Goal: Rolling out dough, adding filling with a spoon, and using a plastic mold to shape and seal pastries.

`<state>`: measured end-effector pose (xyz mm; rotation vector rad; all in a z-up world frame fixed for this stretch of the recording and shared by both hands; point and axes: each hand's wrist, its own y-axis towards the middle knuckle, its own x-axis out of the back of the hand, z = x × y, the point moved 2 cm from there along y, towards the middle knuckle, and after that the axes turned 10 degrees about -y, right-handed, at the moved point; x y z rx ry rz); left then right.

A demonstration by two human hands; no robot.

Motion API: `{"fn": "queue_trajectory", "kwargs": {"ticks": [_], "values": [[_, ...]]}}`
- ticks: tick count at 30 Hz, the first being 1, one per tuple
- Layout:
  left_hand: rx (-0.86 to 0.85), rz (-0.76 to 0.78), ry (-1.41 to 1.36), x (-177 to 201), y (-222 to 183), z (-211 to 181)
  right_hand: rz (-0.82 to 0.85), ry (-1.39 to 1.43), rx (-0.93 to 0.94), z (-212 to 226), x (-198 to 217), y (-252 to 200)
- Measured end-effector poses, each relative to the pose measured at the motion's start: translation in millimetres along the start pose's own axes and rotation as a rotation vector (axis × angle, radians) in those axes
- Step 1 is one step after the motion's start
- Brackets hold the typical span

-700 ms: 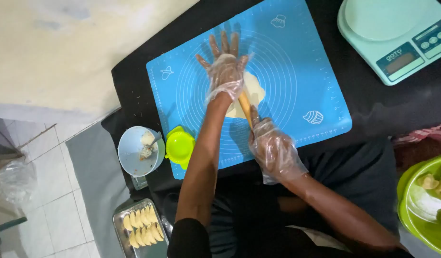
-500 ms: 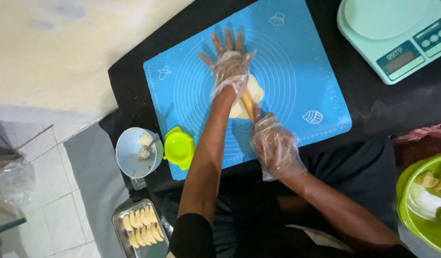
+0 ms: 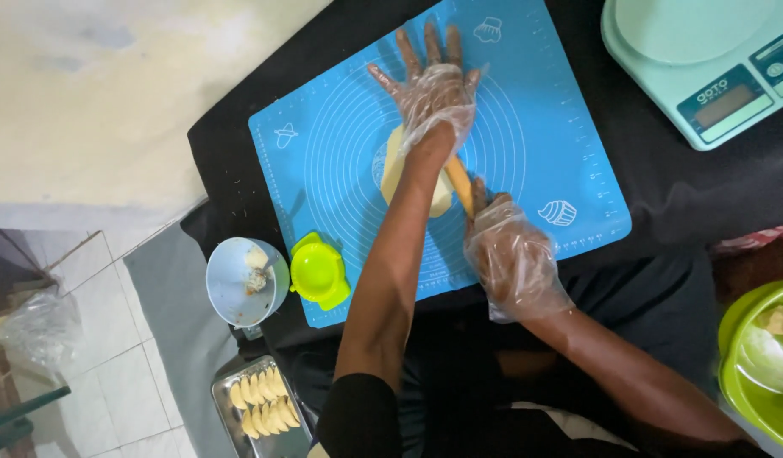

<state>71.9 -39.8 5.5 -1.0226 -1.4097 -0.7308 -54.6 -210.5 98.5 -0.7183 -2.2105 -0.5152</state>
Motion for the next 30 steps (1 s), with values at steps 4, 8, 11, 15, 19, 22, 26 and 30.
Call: {"fn": "queue_trajectory", "kwargs": {"ticks": [4, 8, 11, 15, 19, 22, 26, 30], "values": [[-0.021, -0.067, -0.008, 0.5, 1.0, -10.8, -0.029, 0.340, -0.231, 14.9, -17.2, -5.7], [-0.098, -0.046, -0.010, 4.1, 3.6, -33.1, 0.000, 0.369, -0.147, 3.6, -15.3, -9.4], [-0.158, -0.125, -0.046, -0.1, 11.8, -28.1, -0.032, 0.538, -0.160, -3.2, -21.9, -9.4], [-0.153, -0.416, -0.466, -25.4, 7.5, 39.6, -0.287, 0.659, -0.145, -0.7, -20.0, -17.3], [0.100, -0.213, -0.424, 19.7, -27.3, 72.4, -0.283, 0.306, -0.169, 31.3, -14.0, -14.4], [0.248, -0.010, -0.315, 29.5, -39.8, 67.6, -0.249, 0.186, -0.067, 29.1, 9.2, -7.5], [0.154, 0.048, -0.135, 10.8, -37.0, 59.3, -0.134, -0.075, 0.012, 17.5, 23.7, -2.1], [0.051, 0.064, 0.000, 13.5, -26.9, 37.8, -0.079, 0.063, -0.028, 15.1, 13.1, 1.2]]}}
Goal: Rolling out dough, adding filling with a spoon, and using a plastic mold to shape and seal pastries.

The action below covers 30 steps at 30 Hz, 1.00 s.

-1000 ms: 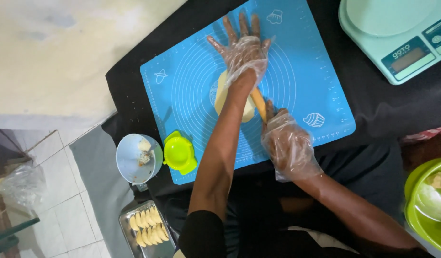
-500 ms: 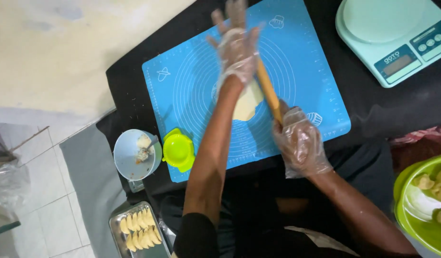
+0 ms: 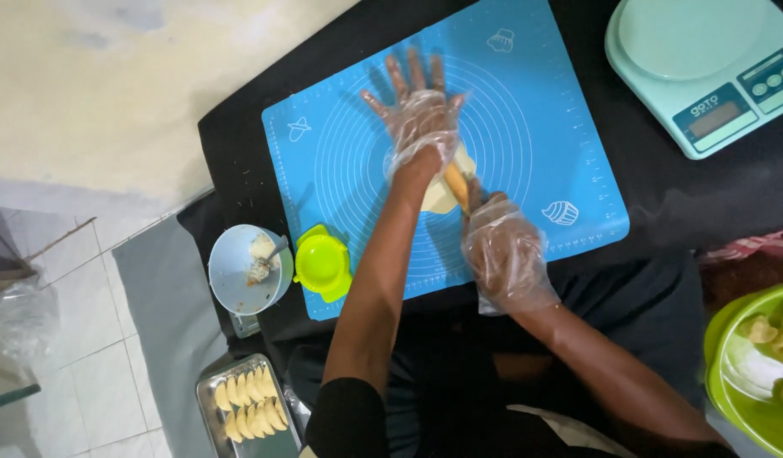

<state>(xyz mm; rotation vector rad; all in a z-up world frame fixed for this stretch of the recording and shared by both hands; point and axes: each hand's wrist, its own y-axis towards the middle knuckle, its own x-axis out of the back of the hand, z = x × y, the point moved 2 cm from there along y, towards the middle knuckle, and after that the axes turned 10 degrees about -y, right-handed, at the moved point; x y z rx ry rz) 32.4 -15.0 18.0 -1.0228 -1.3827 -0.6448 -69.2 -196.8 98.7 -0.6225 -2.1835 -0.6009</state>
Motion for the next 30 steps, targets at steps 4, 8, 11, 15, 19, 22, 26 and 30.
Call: {"fn": "queue_trajectory", "kwargs": {"ticks": [4, 8, 11, 15, 19, 22, 26, 30], "values": [[-0.045, -0.023, -0.035, -2.6, 9.1, -22.9, -0.037, 0.016, -0.046, -11.1, -5.3, -0.3], [-0.093, -0.108, -0.015, -20.9, 26.7, -40.2, 0.017, -0.039, -0.140, -8.4, -22.4, -4.2], [-0.073, -0.134, -0.035, -18.9, 31.4, -51.8, -0.012, 0.008, -0.296, -7.8, -29.1, -7.2], [-0.044, 0.014, -0.041, 14.6, 23.7, -78.4, 0.174, 0.336, -0.180, -7.3, -44.7, -14.2], [-0.193, -0.089, -0.198, -21.3, 42.6, -84.4, 0.083, 0.299, -0.238, -23.4, -43.8, -13.2], [-0.312, -0.259, -0.572, -11.8, 44.7, -63.3, 0.160, 0.845, -0.364, -30.3, -48.0, -17.6], [-0.256, -0.319, -0.726, 21.6, 28.8, -13.1, -0.042, 0.874, -0.259, -20.8, -38.8, -24.8], [-0.235, -0.350, -0.648, 54.4, -10.2, 29.6, 0.029, 1.013, -0.186, -15.5, -22.6, -29.7]]}}
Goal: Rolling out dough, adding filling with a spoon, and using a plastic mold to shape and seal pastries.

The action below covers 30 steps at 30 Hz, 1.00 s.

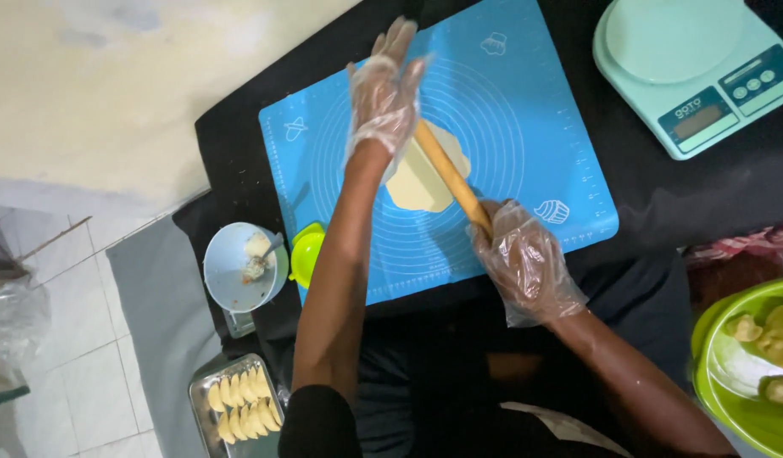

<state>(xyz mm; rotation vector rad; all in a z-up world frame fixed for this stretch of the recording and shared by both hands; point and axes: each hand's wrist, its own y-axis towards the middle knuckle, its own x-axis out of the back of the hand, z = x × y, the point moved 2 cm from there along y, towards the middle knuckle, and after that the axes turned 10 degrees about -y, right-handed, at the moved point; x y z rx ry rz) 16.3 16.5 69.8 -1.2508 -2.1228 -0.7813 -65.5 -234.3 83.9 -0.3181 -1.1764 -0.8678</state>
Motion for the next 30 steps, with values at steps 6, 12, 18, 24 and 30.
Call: {"fn": "queue_trajectory", "kwargs": {"ticks": [6, 12, 18, 24, 30], "values": [[0.226, -0.125, 0.060, 50.4, -72.6, 11.0, -0.004, -0.320, 0.197, -8.4, -20.1, -11.5], [0.061, 0.284, 0.600, 43.5, -150.7, 13.4, 0.185, -0.305, 0.271, -39.4, -10.0, -1.7], [-0.182, 0.169, 0.304, 49.9, -202.0, 3.3, 0.391, -0.232, 0.510, -55.0, 24.9, 50.6], [-0.120, 0.103, 0.369, 37.5, -208.2, 8.6, 0.264, -0.298, 0.858, -30.9, 20.0, 124.0], [-0.039, -0.132, 0.338, 10.9, -237.9, 39.8, 0.478, -0.637, 0.832, 12.3, -23.6, 172.4]]}}
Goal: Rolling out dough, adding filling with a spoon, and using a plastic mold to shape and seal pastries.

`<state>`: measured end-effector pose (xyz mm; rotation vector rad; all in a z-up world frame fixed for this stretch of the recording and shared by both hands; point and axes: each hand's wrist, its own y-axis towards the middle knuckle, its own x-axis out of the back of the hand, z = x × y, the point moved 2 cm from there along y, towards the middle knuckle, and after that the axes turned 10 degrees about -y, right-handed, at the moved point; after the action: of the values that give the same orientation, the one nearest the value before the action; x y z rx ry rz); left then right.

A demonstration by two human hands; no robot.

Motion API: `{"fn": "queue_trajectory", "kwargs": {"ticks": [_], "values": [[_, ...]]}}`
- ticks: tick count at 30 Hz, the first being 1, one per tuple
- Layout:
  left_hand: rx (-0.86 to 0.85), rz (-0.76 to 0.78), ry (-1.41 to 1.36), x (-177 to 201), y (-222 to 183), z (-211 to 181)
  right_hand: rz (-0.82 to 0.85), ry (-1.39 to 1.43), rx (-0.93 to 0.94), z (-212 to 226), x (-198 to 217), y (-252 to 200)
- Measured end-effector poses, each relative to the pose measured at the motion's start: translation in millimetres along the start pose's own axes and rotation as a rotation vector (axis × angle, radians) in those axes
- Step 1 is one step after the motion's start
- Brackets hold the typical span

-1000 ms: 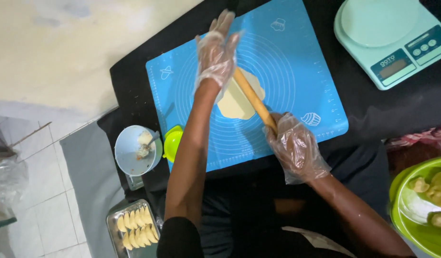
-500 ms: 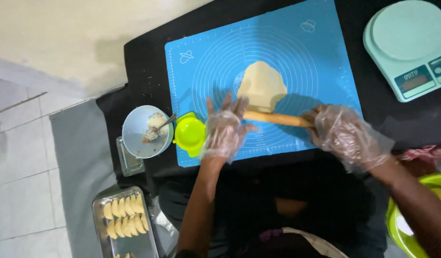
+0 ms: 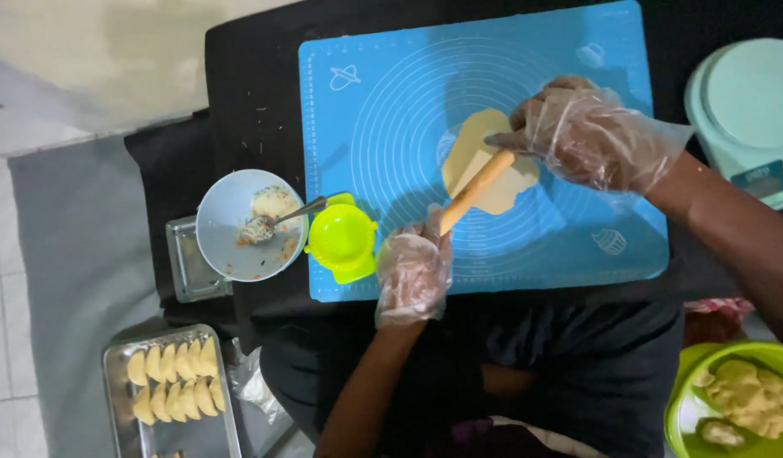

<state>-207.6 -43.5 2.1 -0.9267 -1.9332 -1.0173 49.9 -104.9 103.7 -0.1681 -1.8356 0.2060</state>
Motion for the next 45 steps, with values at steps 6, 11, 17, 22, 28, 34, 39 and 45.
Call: {"fn": "queue_trajectory", "kwargs": {"ticks": [6, 11, 17, 22, 28, 34, 39, 45], "values": [[0.042, -0.127, 0.024, -22.2, -15.5, -4.4, -0.196, 0.051, 0.086, -6.7, -39.1, 27.6], [-0.084, -0.122, 0.650, -41.2, -40.1, -12.3, -0.205, 0.411, -0.014, 23.7, -13.9, 38.2], [0.009, -0.120, 0.354, -9.9, -21.3, -26.9, -0.230, 0.229, 0.087, 67.1, -56.1, 70.9], [0.331, 0.079, -0.166, 16.9, 3.7, -18.9, -0.185, 0.293, 0.029, 86.0, -39.2, 91.0], [0.303, -0.018, 0.012, 24.6, 18.8, -13.5, -0.151, 0.197, -0.044, 91.8, -37.5, 116.6], [0.370, 0.201, 0.153, 12.6, 26.5, -8.6, -0.150, 0.240, -0.060, 94.8, -39.8, 144.1], [0.420, 0.174, 0.165, -6.7, 27.8, -1.4, -0.117, 0.264, -0.099, 95.9, -46.0, 169.0], [0.407, 0.185, 0.187, 5.4, 38.4, 6.1, -0.677, 0.869, -0.109, 71.4, -39.4, 158.3]]}}
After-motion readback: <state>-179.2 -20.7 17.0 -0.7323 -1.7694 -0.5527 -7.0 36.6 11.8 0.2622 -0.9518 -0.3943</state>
